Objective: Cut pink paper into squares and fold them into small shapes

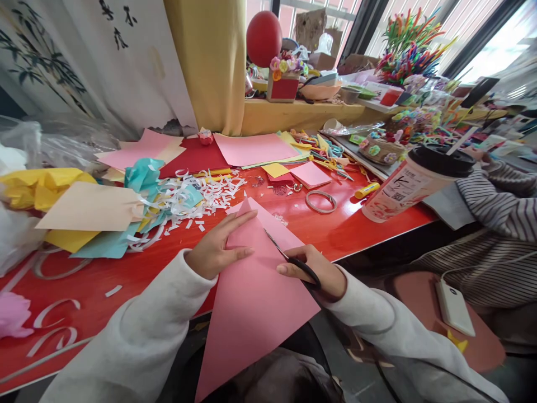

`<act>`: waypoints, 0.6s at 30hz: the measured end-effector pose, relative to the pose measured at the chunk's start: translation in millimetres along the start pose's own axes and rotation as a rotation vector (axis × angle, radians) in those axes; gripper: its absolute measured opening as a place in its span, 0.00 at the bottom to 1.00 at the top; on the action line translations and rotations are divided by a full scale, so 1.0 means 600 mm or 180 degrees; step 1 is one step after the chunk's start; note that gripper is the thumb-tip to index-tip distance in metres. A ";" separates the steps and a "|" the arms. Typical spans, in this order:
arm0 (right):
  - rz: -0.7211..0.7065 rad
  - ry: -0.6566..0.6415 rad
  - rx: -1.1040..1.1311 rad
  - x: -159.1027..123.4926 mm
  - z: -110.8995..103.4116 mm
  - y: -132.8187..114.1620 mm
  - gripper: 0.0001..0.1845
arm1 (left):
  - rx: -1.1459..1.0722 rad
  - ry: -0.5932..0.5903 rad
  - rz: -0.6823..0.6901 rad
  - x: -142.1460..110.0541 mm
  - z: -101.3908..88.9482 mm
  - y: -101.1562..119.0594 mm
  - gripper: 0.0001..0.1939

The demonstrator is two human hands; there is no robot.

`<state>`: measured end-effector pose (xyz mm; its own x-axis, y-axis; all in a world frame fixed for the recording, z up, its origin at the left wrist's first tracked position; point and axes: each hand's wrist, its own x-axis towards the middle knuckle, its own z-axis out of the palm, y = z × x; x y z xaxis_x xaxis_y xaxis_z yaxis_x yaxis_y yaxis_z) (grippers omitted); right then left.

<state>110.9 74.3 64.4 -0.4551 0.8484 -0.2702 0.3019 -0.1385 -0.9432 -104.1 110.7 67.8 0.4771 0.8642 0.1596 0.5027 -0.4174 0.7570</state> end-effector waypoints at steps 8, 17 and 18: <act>-0.0027 0.0115 0.0102 0.003 0.001 0.015 0.25 | -0.0111 -0.0006 -0.0010 0.002 0.001 -0.001 0.34; -0.0031 0.0115 0.0470 0.004 0.006 0.011 0.23 | -0.0201 -0.0080 0.0097 0.002 0.003 0.000 0.33; -0.0030 0.0116 0.0502 0.004 0.007 0.009 0.23 | -0.0208 -0.0077 0.0117 0.002 0.003 0.000 0.33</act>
<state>108.0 73.2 57.8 -0.4256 0.8677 -0.2567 0.1612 -0.2064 -0.9651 -102.0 111.2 66.7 0.5120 0.8413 0.1733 0.4369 -0.4288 0.7907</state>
